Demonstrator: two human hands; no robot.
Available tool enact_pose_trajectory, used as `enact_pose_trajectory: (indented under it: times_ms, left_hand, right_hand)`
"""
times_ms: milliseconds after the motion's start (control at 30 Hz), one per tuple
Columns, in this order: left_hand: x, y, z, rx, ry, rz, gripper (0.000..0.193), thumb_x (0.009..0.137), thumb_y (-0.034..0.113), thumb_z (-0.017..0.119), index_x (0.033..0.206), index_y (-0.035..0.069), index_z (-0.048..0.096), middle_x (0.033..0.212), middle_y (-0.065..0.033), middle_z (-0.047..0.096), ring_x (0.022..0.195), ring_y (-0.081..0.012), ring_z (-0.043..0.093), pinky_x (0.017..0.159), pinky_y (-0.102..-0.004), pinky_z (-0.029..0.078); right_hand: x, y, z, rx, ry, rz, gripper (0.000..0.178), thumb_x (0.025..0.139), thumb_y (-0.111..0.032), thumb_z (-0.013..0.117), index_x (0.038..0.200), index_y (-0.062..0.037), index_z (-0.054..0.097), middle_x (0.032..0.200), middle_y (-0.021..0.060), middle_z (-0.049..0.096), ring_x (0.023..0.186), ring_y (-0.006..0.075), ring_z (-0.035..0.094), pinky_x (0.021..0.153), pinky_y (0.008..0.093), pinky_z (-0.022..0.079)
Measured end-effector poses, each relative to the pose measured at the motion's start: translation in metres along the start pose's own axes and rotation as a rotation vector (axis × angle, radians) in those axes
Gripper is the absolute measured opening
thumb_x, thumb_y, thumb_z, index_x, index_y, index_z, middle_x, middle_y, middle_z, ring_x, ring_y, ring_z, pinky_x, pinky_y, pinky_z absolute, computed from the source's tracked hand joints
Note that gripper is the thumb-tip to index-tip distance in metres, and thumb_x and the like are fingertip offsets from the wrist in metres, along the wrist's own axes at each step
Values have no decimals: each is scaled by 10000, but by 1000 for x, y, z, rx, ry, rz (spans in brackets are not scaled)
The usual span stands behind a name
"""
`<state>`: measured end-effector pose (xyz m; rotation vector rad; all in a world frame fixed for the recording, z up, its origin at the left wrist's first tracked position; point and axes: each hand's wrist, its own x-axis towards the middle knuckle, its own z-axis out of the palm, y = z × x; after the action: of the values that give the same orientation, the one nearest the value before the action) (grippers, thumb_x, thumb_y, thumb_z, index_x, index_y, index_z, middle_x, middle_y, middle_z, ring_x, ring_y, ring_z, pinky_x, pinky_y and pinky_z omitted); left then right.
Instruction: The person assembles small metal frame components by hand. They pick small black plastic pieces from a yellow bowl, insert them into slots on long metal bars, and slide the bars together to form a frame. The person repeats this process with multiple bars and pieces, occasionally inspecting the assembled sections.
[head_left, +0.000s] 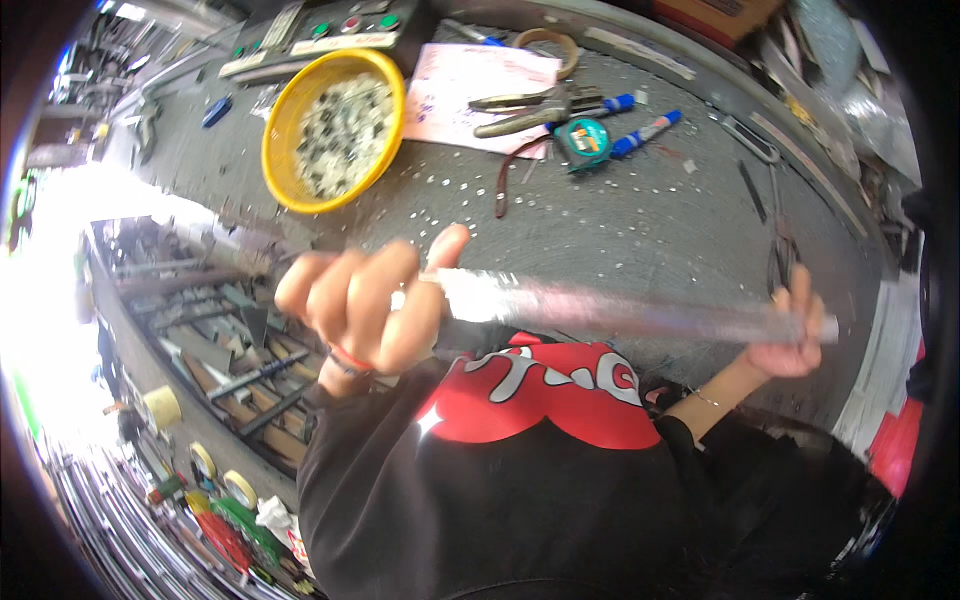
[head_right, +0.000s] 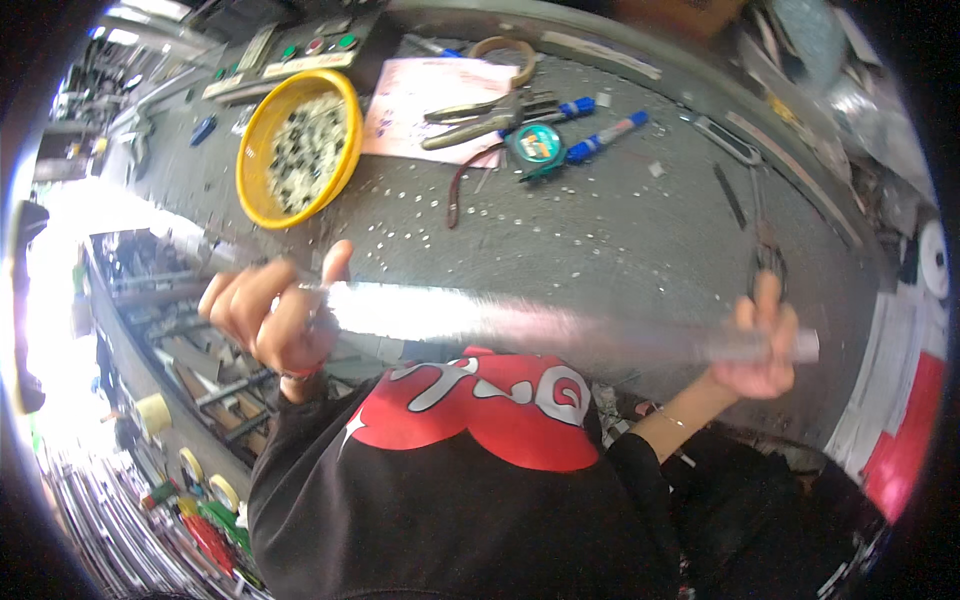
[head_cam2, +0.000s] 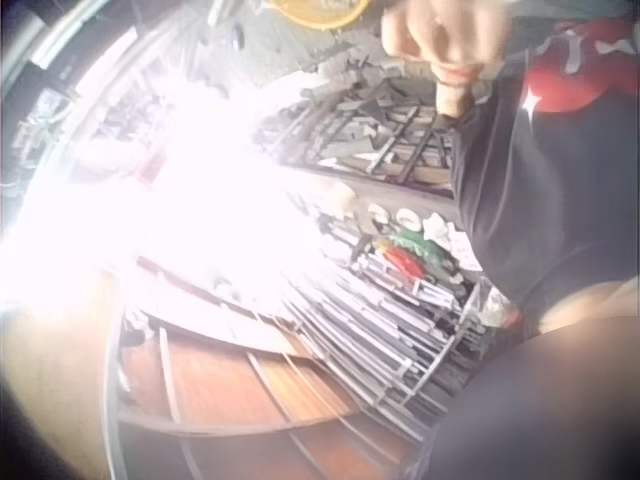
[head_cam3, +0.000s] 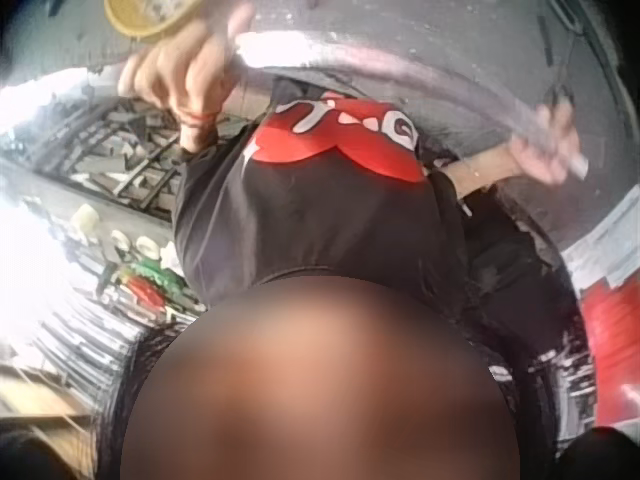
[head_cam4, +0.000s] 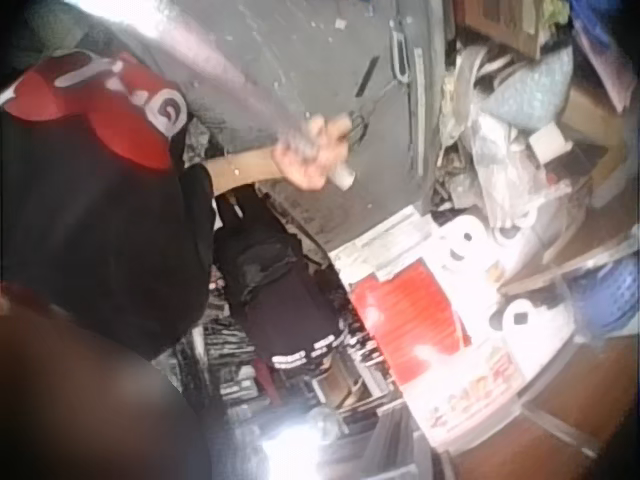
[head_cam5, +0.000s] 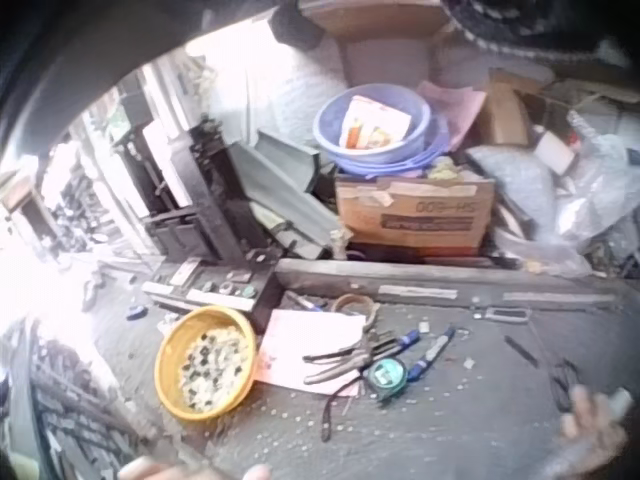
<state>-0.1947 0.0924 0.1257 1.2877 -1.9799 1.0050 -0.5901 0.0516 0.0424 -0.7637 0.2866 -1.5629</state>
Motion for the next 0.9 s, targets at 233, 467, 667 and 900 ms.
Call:
enact_pose_trajectory:
  times_ms: [233, 467, 667, 900]
  left_hand:
    - [-80, -18, 78, -475, -813, -189, 381, 584, -13, 595, 954, 66, 552, 892, -104, 492, 888, -319, 473, 774, -397, 372]
    - [-141, -39, 86, -380, -953, -321, 492, 666, 276, 746, 1078, 98, 545, 1029, -83, 507, 998, -297, 460, 853, -415, 351]
    - [-102, -6, 86, -392, -861, -223, 626, 688, 342, 747, 1225, 136, 501, 1223, -96, 478, 1125, -302, 423, 963, -423, 318]
    - [-61, 80, 79, -842, -708, -109, 293, 722, 168, 727, 990, 108, 626, 1080, -66, 555, 1009, -276, 493, 894, -396, 369]
  right_hand:
    - [-25, 44, -1, -741, 325, 449, 293, 963, -231, 499, 895, 16, 642, 783, 34, 600, 674, 89, 544, 605, 235, 453]
    - [-80, -10, -23, -1571, 508, 311, 188, 888, -107, 574, 1040, -38, 661, 849, 47, 603, 750, 154, 565, 705, 292, 459]
    - [-100, -4, -15, -1848, 294, 439, 342, 747, -6, 666, 1075, -107, 665, 1031, 64, 514, 940, 228, 502, 836, 347, 434]
    - [-120, 16, -10, -1851, 232, 328, 136, 728, -18, 673, 841, -53, 605, 1069, 63, 476, 992, 251, 472, 890, 379, 392]
